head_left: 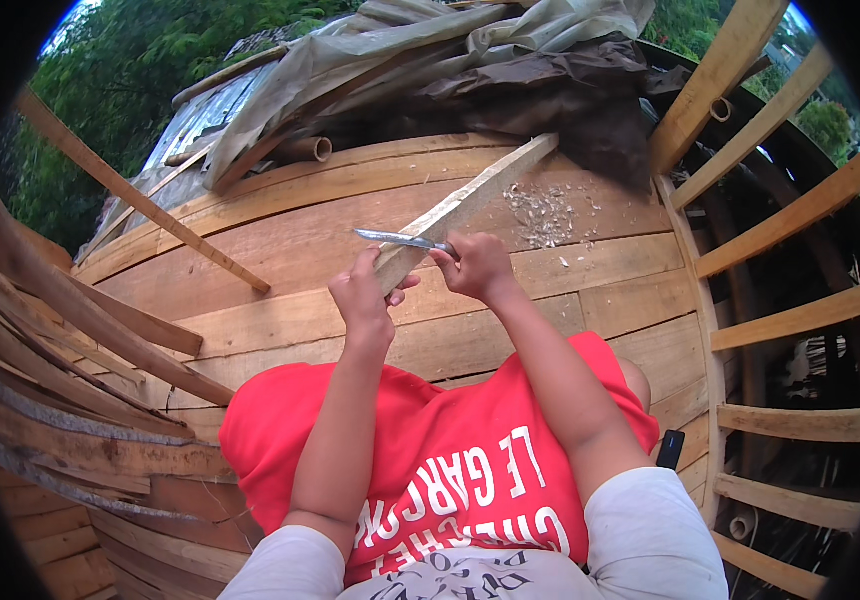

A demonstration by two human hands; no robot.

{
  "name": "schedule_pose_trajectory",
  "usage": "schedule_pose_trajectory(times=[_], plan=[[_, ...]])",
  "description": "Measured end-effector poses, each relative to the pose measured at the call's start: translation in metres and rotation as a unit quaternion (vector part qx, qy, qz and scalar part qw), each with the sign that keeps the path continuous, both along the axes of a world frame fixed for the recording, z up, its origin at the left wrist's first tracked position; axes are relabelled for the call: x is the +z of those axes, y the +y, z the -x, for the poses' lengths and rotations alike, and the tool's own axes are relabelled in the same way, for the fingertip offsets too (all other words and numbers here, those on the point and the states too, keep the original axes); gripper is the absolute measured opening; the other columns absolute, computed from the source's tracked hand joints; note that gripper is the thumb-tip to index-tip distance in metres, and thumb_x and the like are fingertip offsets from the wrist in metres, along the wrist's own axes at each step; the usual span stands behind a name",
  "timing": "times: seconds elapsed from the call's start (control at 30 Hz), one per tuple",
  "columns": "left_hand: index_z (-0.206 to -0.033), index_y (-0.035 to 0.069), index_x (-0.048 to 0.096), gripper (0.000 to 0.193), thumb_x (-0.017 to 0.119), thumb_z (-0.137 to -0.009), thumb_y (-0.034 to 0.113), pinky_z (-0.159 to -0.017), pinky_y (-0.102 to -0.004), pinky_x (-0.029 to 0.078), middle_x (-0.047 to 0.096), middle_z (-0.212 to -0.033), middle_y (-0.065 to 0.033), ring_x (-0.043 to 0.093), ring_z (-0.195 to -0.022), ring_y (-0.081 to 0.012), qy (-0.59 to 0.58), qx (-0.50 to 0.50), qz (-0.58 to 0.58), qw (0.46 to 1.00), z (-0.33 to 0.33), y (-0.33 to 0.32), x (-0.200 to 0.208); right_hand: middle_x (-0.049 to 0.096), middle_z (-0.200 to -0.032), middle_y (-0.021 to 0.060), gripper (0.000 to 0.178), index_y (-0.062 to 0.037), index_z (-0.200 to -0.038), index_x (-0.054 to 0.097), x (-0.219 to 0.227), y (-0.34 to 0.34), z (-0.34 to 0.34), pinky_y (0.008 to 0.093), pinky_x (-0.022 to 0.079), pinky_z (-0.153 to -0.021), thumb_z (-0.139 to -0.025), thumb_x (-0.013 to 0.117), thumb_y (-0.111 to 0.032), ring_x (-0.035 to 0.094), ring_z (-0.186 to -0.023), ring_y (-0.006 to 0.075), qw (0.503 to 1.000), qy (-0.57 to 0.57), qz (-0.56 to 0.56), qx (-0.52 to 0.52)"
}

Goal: The person sits cross-legged on a wooden floor and uses a knife to carve a rectangular piece of wood. They hold the wood in their left hand and repeatedly shave off thin strips of wood with the knife in their right hand, creating a pile of wood shavings on the floor.

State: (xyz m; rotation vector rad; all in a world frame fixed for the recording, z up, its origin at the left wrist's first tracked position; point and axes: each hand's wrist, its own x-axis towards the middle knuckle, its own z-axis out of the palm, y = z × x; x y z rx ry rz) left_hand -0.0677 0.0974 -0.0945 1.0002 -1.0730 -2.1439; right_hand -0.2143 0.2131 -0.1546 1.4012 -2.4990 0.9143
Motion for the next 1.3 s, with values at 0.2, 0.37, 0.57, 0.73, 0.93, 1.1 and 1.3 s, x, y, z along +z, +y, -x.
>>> schedule_pose_trajectory(times=[0.2, 0.37, 0.57, 0.73, 0.93, 1.1, 1.3], plan=[[-0.101, -0.009, 0.061, 0.033, 0.053, -0.094, 0.022, -0.038, -0.0255, 0.036, 0.067, -0.084, -0.0190, 0.070, -0.058, -0.0287, -0.003, -0.031, 0.034, 0.999, 0.001, 0.028, 0.012, 0.064, -0.065, 0.0219, 0.056, -0.0038, -0.066, 0.066, 0.004, 0.038, 0.053, 0.0525, 0.049, -0.063, -0.096, 0.052, -0.049, 0.065, -0.069, 0.0438, 0.981, -0.090, -0.050, -0.165], [-0.117, -0.006, 0.057, 0.042, 0.049, -0.095, 0.029, -0.041, -0.0246, 0.038, 0.066, -0.101, -0.0189, 0.072, -0.074, -0.0276, 0.015, -0.158, -0.038, 0.987, -0.003, 0.001, 0.018, 0.065, -0.072, 0.0266, 0.070, -0.0019, -0.068, 0.068, 0.025, 0.032, 0.031, 0.0545, 0.050, -0.071, -0.099, 0.038, -0.056, 0.065, -0.076, 0.0469, 0.956, -0.177, -0.096, -0.212], [-0.129, -0.002, 0.051, 0.053, 0.045, -0.097, 0.040, -0.045, -0.0256, 0.043, 0.063, -0.110, -0.0185, 0.064, -0.073, -0.0228, 0.072, -0.341, -0.226, 0.910, -0.015, -0.022, 0.023, 0.065, -0.072, 0.0275, 0.073, 0.0003, -0.068, 0.068, 0.033, 0.043, 0.025, 0.0551, 0.050, -0.073, -0.102, 0.031, -0.052, 0.065, -0.077, 0.0476, 0.965, -0.148, -0.095, -0.196], [-0.137, -0.005, 0.042, 0.055, 0.035, -0.101, 0.036, -0.035, -0.0215, 0.040, 0.059, -0.098, -0.0174, 0.054, -0.056, -0.0158, 0.120, -0.429, -0.354, 0.822, -0.008, -0.020, 0.012, 0.064, -0.073, 0.0297, 0.070, 0.0031, -0.074, 0.068, 0.054, 0.054, 0.013, 0.0553, 0.050, -0.075, -0.102, 0.031, -0.050, 0.064, -0.078, 0.0495, 0.954, -0.174, -0.123, -0.212], [-0.134, -0.008, 0.044, 0.052, 0.031, -0.100, 0.030, -0.030, -0.0231, 0.035, 0.058, -0.076, -0.0117, 0.047, -0.042, -0.0130, 0.047, -0.432, -0.305, 0.847, -0.001, -0.001, 0.013, 0.041, -0.052, 0.0057, 0.058, -0.0085, -0.058, 0.044, 0.061, 0.081, 0.014, 0.0372, 0.034, -0.050, -0.099, 0.035, -0.048, 0.039, -0.049, 0.0214, 0.714, -0.698, -0.005, -0.056], [-0.126, -0.007, 0.051, 0.049, 0.032, -0.099, 0.030, -0.030, -0.0226, 0.034, 0.057, -0.067, -0.0090, 0.047, -0.042, -0.0112, -0.008, -0.428, -0.300, 0.853, 0.007, 0.004, 0.007, 0.030, -0.051, -0.0048, 0.052, -0.0144, -0.055, 0.033, 0.082, 0.067, -0.013, 0.0299, 0.023, -0.043, -0.099, 0.038, -0.043, 0.025, -0.043, 0.0104, 0.830, -0.553, -0.003, -0.073], [-0.113, -0.004, 0.052, 0.042, 0.034, -0.098, 0.031, -0.032, -0.0245, 0.036, 0.049, -0.063, -0.0045, 0.045, -0.042, -0.0127, 0.021, -0.426, -0.369, 0.826, 0.004, 0.007, -0.010, 0.063, -0.068, 0.0287, 0.054, 0.0042, -0.068, 0.068, 0.048, 0.060, -0.017, 0.0562, 0.050, -0.073, -0.095, 0.040, -0.033, 0.063, -0.068, 0.0481, 0.954, -0.177, -0.119, -0.211]])
